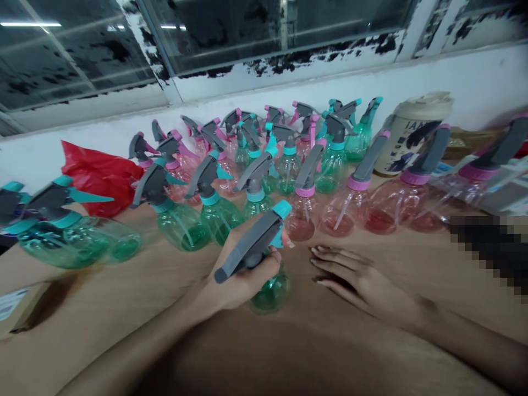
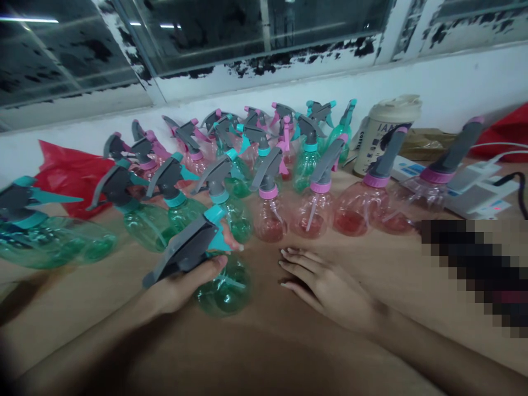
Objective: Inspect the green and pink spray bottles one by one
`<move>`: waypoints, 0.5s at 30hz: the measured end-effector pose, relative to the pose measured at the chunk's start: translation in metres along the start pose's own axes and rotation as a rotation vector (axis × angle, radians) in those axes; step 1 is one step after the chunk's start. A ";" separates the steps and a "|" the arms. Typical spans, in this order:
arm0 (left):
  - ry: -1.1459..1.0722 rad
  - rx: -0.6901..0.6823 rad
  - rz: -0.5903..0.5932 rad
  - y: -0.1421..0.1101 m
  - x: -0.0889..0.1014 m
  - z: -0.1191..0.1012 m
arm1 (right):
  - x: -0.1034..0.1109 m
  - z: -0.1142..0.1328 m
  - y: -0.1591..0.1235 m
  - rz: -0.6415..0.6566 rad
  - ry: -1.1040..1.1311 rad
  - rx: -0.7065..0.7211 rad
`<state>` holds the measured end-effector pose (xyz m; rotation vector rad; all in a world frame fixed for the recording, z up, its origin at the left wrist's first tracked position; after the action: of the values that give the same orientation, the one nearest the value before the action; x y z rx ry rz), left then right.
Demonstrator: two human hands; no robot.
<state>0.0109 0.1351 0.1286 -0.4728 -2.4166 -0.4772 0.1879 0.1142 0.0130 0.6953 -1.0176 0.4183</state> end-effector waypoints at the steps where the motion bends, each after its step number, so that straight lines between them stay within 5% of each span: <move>1: -0.012 -0.010 -0.003 0.000 0.000 -0.001 | 0.001 0.001 0.000 -0.006 0.001 0.004; 9: -0.119 0.166 -0.019 -0.001 -0.005 0.002 | 0.004 0.004 0.000 -0.026 -0.038 -0.011; 15: -0.172 0.143 -0.048 0.000 -0.006 0.001 | 0.000 0.002 -0.001 -0.004 -0.061 -0.007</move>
<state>0.0150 0.1342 0.1239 -0.4091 -2.6100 -0.2913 0.1870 0.1122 0.0129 0.7076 -1.0751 0.3921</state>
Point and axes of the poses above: each hand's wrist, its own y-axis towards the middle knuckle, its own x-axis out of the back of the hand, z = x × y, the point moved 6 cm from there along y, towards the middle knuckle, and after that the axes turned 1 degree about -x, right-handed, at the moved point
